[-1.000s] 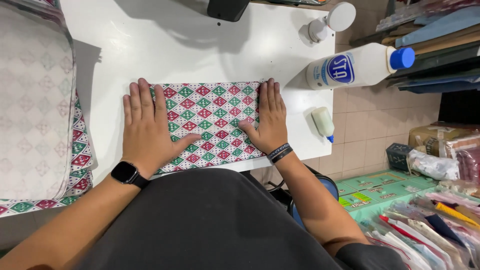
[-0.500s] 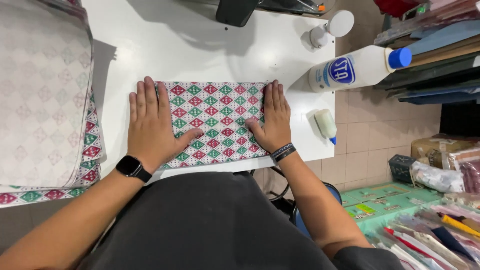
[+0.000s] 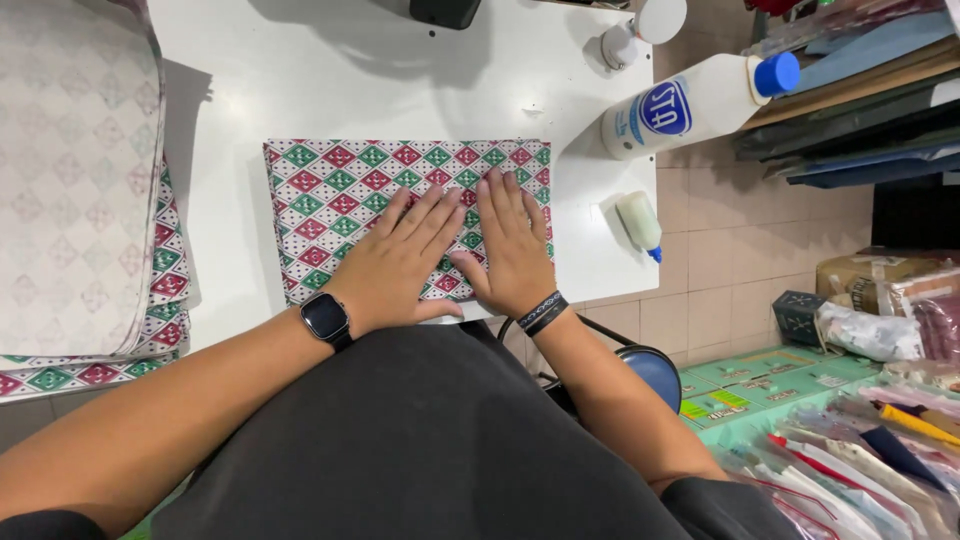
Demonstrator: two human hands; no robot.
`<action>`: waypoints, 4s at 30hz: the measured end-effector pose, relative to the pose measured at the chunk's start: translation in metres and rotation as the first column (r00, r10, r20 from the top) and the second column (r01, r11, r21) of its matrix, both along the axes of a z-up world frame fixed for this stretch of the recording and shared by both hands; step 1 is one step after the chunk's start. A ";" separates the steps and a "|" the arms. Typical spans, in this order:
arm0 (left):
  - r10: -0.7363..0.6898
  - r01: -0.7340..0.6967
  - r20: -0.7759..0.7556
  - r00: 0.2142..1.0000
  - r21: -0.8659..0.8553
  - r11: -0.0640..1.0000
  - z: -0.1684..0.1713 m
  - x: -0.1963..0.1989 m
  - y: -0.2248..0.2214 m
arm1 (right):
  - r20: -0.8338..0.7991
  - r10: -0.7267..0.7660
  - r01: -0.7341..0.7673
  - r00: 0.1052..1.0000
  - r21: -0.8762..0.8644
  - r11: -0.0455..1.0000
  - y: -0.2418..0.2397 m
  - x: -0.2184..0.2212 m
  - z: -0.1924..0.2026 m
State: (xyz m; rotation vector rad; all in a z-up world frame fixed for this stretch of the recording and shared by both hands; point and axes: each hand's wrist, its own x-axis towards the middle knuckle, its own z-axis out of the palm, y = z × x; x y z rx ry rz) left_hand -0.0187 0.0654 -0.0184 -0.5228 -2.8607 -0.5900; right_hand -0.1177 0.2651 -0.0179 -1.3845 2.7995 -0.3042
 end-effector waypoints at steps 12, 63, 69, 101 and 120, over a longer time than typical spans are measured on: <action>0.033 -0.033 0.009 0.999 -0.038 0.999 -0.012 -0.003 -0.003 | 0.032 -0.026 0.023 0.999 0.115 0.993 -0.012 0.001 -0.004; 0.457 -0.610 0.427 0.780 0.684 0.400 0.039 0.084 -0.078 | 0.689 -0.491 0.793 0.533 -0.203 0.575 0.036 -0.048 0.030; 0.362 -0.712 0.618 0.698 0.655 0.254 0.065 0.065 -0.079 | 0.840 -0.418 0.859 0.346 -0.104 0.501 0.021 -0.057 0.053; 0.066 -0.620 0.635 0.770 0.718 0.316 0.065 0.068 -0.047 | 0.980 -0.200 0.977 -0.010 0.052 0.207 0.135 0.079 0.006; -0.084 -0.692 0.695 0.714 0.719 0.069 0.089 0.108 -0.061 | 0.968 0.168 0.942 0.187 -0.225 0.249 0.126 0.129 0.098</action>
